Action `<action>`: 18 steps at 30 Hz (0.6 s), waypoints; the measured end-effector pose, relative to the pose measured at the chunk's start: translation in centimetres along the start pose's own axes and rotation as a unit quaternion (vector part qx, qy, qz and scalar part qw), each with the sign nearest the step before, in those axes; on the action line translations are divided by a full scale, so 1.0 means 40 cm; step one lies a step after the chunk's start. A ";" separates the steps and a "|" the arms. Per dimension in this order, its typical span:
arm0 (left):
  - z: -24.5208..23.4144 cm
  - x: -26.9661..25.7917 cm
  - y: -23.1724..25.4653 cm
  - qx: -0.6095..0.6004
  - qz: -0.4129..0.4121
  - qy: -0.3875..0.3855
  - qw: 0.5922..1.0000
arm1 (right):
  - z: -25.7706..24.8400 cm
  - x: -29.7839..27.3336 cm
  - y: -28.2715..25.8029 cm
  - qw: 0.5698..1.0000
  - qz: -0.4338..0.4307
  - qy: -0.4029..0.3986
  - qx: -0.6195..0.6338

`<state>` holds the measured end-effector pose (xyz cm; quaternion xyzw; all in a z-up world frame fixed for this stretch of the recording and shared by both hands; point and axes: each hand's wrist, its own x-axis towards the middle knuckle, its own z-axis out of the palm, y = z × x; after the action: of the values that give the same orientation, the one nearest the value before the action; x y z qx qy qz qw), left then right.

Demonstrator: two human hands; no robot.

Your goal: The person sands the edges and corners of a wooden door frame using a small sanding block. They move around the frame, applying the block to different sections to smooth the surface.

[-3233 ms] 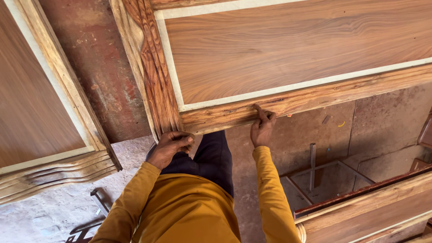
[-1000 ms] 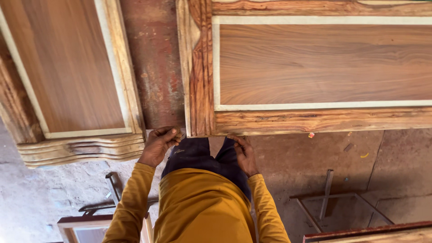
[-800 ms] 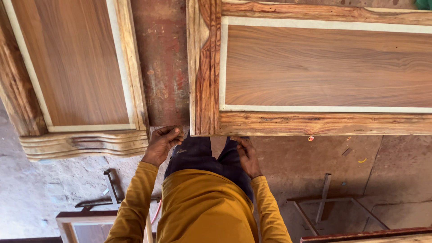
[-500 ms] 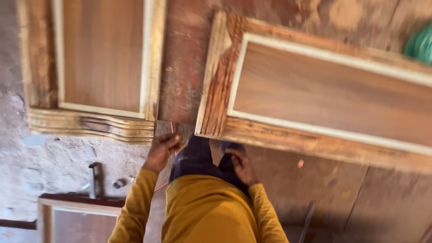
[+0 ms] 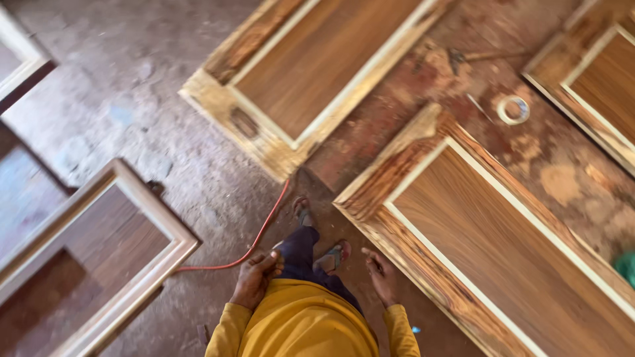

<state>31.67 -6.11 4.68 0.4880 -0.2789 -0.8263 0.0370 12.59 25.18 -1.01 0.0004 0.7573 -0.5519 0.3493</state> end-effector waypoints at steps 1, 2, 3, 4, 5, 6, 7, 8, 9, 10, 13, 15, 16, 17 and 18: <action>-0.020 -0.016 0.004 -0.009 0.015 0.013 1.000 | 0.008 0.002 0.007 1.000 0.002 -0.007 -0.011; -0.040 -0.027 0.014 -0.018 0.030 0.026 0.999 | 0.019 0.006 0.012 1.000 0.004 -0.014 -0.023; -0.056 -0.035 0.024 -0.027 0.043 0.038 0.998 | 0.028 0.007 0.016 0.999 0.006 -0.019 -0.035; -0.070 -0.040 0.035 -0.040 0.053 0.037 0.997 | 0.041 0.009 0.018 0.999 0.007 -0.034 -0.024; -0.084 -0.046 0.047 -0.052 0.061 0.037 0.996 | 0.059 0.007 0.021 0.999 0.011 -0.048 -0.013; -0.094 -0.052 0.055 -0.065 0.069 0.037 0.995 | 0.077 0.008 0.021 0.998 0.014 -0.062 -0.002; -0.104 -0.056 0.059 -0.075 0.071 0.048 0.993 | 0.100 0.010 0.021 0.997 0.010 -0.074 -0.004; -0.113 -0.059 0.063 -0.086 0.074 0.058 0.992 | 0.124 0.015 0.019 0.996 0.005 -0.086 -0.006; -0.123 -0.052 0.079 -0.093 0.076 0.066 0.991 | 0.154 0.030 0.012 0.995 0.000 -0.095 -0.005; -0.132 -0.042 0.096 -0.104 0.071 0.074 0.989 | 0.181 0.052 0.000 0.993 0.001 -0.106 -0.052; -0.166 -0.001 0.147 -0.114 0.051 0.080 0.989 | 0.247 0.100 -0.036 0.979 0.003 -0.124 -0.160; -0.194 0.045 0.200 -0.108 0.046 0.070 0.991 | 0.286 0.176 -0.088 0.970 -0.013 -0.135 -0.200; -0.207 0.071 0.231 -0.104 0.039 0.071 0.991 | 0.312 0.223 -0.120 0.982 -0.028 -0.115 -0.149; -0.224 0.094 0.264 -0.099 0.032 0.072 0.992 | 0.345 0.267 -0.152 0.990 -0.043 -0.095 -0.098; -0.242 0.119 0.299 -0.093 0.024 0.073 0.993 | 0.375 0.310 -0.185 0.994 -0.059 -0.074 -0.046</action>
<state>34.66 -21.87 3.34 0.5348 -0.2087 -0.8096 0.1225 8.28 4.99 -3.61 -0.1009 0.7524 -0.5346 0.3713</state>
